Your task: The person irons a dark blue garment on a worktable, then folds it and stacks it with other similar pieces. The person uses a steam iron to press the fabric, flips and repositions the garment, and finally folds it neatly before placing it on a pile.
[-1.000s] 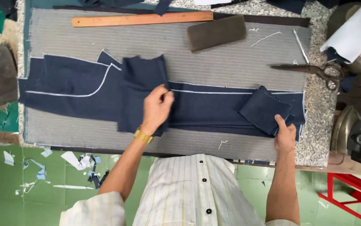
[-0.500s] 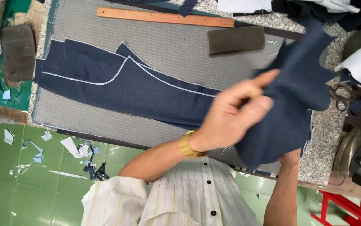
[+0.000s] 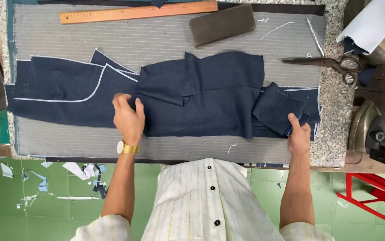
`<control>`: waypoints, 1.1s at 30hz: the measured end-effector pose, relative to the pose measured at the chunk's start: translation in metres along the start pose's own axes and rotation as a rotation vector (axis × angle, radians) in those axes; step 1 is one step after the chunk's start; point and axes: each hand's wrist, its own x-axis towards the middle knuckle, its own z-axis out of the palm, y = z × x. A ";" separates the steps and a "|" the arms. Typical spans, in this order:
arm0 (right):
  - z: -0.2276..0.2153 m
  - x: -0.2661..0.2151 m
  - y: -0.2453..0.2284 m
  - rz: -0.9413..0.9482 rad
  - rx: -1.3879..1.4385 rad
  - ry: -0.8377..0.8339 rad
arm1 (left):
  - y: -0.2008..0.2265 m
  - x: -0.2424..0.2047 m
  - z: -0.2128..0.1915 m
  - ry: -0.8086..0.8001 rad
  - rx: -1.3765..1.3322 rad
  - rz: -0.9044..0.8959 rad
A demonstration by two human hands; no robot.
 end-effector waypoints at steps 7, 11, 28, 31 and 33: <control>-0.008 0.003 0.006 0.059 0.277 0.027 | 0.063 -0.045 0.055 -0.208 0.202 0.342; -0.014 -0.010 -0.011 0.067 0.545 0.195 | 0.070 -0.069 0.102 -0.232 0.332 0.465; 0.008 -0.039 0.000 -0.193 -0.166 -0.275 | -0.016 -0.002 -0.005 0.075 -0.413 -0.062; 0.044 -0.052 0.019 -0.108 -0.457 -0.323 | -0.097 0.017 -0.025 0.295 -0.468 -0.179; 0.054 -0.048 0.021 -0.099 -0.437 -0.354 | -0.123 0.025 -0.041 0.350 -0.478 -0.215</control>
